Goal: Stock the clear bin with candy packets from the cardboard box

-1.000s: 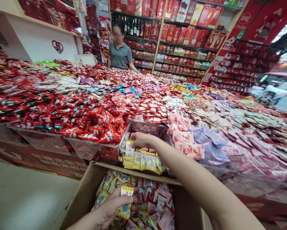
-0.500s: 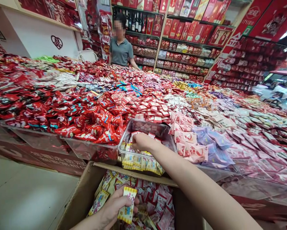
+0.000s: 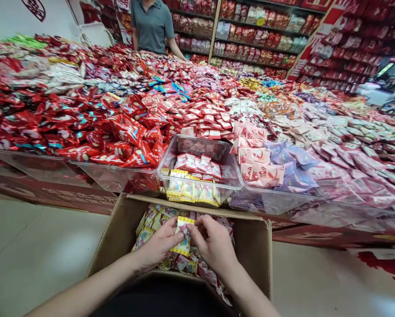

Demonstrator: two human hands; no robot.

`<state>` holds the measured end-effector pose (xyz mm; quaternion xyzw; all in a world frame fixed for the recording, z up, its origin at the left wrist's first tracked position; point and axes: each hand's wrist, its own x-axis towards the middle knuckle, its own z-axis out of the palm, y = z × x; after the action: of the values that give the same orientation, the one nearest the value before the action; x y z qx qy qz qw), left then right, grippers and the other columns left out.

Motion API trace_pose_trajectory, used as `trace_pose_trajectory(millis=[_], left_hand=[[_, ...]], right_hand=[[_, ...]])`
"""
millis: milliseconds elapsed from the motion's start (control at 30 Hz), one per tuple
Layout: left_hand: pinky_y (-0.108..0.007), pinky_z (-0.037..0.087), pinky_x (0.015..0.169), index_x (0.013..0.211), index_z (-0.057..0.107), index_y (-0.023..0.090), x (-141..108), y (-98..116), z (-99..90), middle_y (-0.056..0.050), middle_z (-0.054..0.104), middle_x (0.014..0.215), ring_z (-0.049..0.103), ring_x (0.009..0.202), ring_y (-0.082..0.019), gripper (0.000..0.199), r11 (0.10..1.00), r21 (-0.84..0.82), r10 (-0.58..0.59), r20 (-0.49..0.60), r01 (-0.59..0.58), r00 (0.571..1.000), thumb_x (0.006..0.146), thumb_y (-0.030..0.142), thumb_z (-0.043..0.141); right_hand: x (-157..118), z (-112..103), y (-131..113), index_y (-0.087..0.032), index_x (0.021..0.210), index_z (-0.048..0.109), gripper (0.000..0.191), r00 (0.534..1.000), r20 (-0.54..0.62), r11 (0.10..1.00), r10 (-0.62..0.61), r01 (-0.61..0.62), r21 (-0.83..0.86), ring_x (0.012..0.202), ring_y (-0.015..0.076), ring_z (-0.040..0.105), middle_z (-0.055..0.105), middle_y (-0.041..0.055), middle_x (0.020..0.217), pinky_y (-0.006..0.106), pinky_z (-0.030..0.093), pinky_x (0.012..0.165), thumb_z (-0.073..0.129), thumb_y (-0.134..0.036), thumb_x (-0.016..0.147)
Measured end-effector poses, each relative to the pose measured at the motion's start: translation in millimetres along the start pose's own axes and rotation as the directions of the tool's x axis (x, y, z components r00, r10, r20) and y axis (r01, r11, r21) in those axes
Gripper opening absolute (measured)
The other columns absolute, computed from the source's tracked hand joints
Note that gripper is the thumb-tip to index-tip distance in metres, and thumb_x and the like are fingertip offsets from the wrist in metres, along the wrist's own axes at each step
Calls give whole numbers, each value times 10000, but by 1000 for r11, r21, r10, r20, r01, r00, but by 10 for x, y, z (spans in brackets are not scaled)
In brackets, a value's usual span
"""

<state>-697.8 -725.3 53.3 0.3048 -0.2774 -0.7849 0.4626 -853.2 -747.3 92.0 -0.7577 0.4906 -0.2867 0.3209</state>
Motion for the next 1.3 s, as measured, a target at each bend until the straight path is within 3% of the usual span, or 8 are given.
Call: trace_pose_trajectory(millis=[100,300,500,733,900,1067,1200,1300], left_hand=[[-289,420,799,932,526,168,43,-56,0,-54,634,940,577,914,-189,299,992,125,24,-6,-23,1000,703,306,659],[-241,461,533,834,519,161,23,-73,-47,0,600,754,623,628,-161,258,895,413,-141,-94,168,985,705,357,627],[-219,448,494,725,540,145,-12,-10,15,24,561,628,546,547,-118,224,890,435,-109,-83,134,991,669,329,656],[-265,452,636,854,579,147,-59,66,57,-23,641,719,586,634,-146,295,918,380,-99,-45,109,994,643,321,689],[-247,444,621,807,563,147,-78,31,-24,-33,655,692,595,634,-139,271,930,362,-64,-15,65,998,682,367,660],[-216,423,556,882,534,143,-65,59,-87,-46,669,738,613,616,-137,377,953,300,16,122,-53,992,711,474,597],[-215,432,543,807,558,132,-62,65,-84,-22,660,622,600,563,-126,360,958,286,34,-22,-26,999,712,478,594],[-215,438,546,760,570,136,-72,57,-66,-9,651,605,583,551,-114,336,964,263,44,-30,-35,999,699,464,613]], right_hand=[[-75,157,252,-170,901,551,275,991,69,989,118,-124,87,543,116,500,555,10,643,214,400,489,544,-402,754],[53,63,260,-154,675,597,258,980,98,941,171,-192,279,593,126,516,578,18,629,224,412,545,540,-395,750],[5,103,284,-153,734,573,294,937,248,816,248,-340,467,448,100,468,515,-20,531,218,388,439,540,-445,738],[69,-181,17,-165,729,614,216,999,-3,966,45,-43,256,610,124,527,598,23,664,223,413,572,532,-359,777],[288,-395,-164,-155,693,557,277,994,16,918,108,-106,383,484,91,479,510,-15,561,201,394,463,508,-411,784],[360,-267,-136,-149,657,516,325,979,65,869,192,-201,453,437,92,493,499,-27,521,205,395,430,518,-456,764],[240,-88,-70,-148,709,539,321,972,111,860,206,-233,453,459,100,505,520,-22,543,216,411,452,524,-465,756],[176,-177,-128,-155,806,565,259,989,101,893,107,-141,429,581,114,546,587,7,662,217,448,535,552,-410,757]])
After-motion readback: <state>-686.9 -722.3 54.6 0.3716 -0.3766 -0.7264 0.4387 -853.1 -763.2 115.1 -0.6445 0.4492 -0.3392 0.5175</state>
